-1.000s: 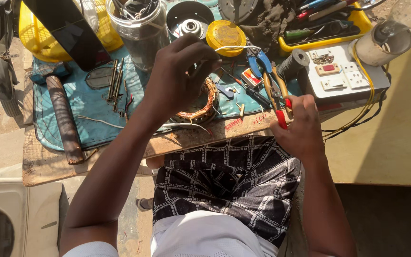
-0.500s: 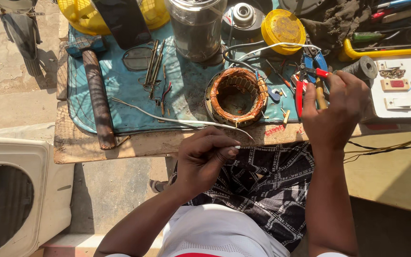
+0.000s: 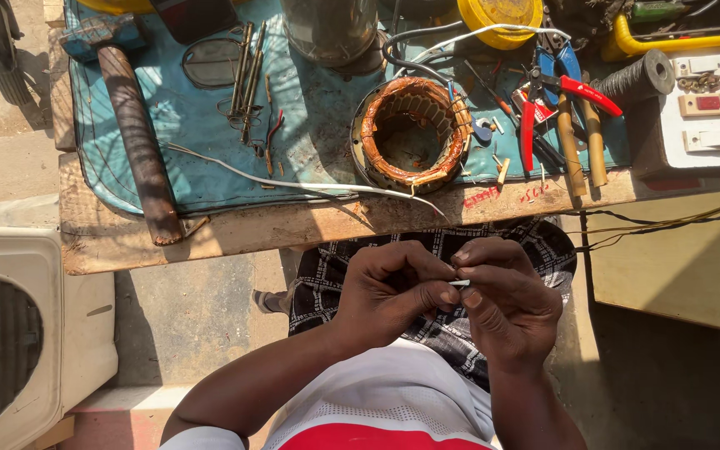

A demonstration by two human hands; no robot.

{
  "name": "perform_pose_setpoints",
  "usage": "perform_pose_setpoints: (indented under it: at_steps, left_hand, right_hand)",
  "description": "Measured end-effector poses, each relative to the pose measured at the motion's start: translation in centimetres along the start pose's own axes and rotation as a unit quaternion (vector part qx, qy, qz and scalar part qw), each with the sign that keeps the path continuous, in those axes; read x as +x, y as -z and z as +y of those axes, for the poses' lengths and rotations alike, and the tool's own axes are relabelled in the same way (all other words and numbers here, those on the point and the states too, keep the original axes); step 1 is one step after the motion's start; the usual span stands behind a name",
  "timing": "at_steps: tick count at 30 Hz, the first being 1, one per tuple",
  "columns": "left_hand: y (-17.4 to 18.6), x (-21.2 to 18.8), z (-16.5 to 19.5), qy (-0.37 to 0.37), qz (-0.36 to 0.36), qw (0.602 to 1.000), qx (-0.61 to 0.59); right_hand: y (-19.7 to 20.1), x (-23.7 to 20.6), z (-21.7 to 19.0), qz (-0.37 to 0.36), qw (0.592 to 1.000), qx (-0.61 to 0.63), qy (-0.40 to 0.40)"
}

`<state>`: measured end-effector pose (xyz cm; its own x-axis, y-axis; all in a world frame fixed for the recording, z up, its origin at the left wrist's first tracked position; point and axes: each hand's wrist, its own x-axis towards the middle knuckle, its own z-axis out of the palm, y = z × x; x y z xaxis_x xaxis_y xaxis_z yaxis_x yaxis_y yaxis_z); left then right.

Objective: The person sits at an outdoor workbench and fits small wooden wedge strips into the slots of a copper-wound motor stator, pressing each wedge in by hand. They occasionally pick up pliers and handle a white wire while working around the stator.

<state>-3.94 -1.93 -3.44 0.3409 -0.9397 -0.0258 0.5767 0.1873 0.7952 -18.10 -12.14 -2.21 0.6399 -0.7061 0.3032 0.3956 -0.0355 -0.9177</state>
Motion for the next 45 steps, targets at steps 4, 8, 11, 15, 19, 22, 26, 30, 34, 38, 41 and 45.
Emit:
perform_pose_setpoints:
  at_steps: [4,8,11,15,19,22,26,30,34,38,41,45]
  left_hand:
    - [0.2,0.0,-0.3,-0.038,-0.02,0.999,0.031]
    - [0.1,-0.3,-0.9,-0.068,-0.019,0.996,0.06]
    - [0.0,-0.5,-1.4,-0.083,-0.026,0.988,0.126]
    - [-0.3,-0.4,-1.4,-0.155,-0.003,0.962,0.226]
    - [1.1,1.0,0.5,-0.296,0.039,0.858,0.417]
    - [2.2,2.6,2.3,-0.315,0.044,0.797,0.513]
    - [2.5,4.6,3.5,-0.318,-0.013,0.735,0.599]
    - [2.1,5.8,3.1,-0.303,-0.039,0.734,0.606]
    - [2.2,5.9,2.4,-0.302,-0.049,0.734,0.606]
    - [2.2,6.3,1.9,-0.306,-0.049,0.736,0.602]
    - [2.2,6.5,1.9,-0.295,-0.048,0.751,0.589]
    - [2.3,6.5,2.1,-0.316,-0.057,0.753,0.574]
  right_hand:
    - [0.6,-0.1,0.5,-0.029,0.999,0.014,0.022]
    - [0.7,-0.5,1.1,-0.001,0.999,-0.031,0.036]
    - [0.4,-1.1,1.5,0.014,0.999,-0.038,0.026]
    - [0.0,-1.1,1.8,0.023,0.999,0.015,0.016]
    - [0.9,0.5,0.8,0.122,0.985,-0.115,0.027]
    - [2.0,2.5,-0.1,-0.007,0.877,-0.448,0.174]
    - [1.7,4.7,-0.1,-0.073,0.746,-0.593,0.293]
    - [1.4,6.3,-0.4,-0.129,0.653,-0.656,0.355]
    - [1.6,6.5,-0.9,-0.146,0.65,-0.665,0.338]
    - [1.7,6.0,-0.4,-0.087,0.765,-0.598,0.225]
    - [1.8,5.3,0.3,-0.013,0.897,-0.442,0.019]
    - [1.9,4.6,0.8,0.009,0.94,-0.334,-0.073]
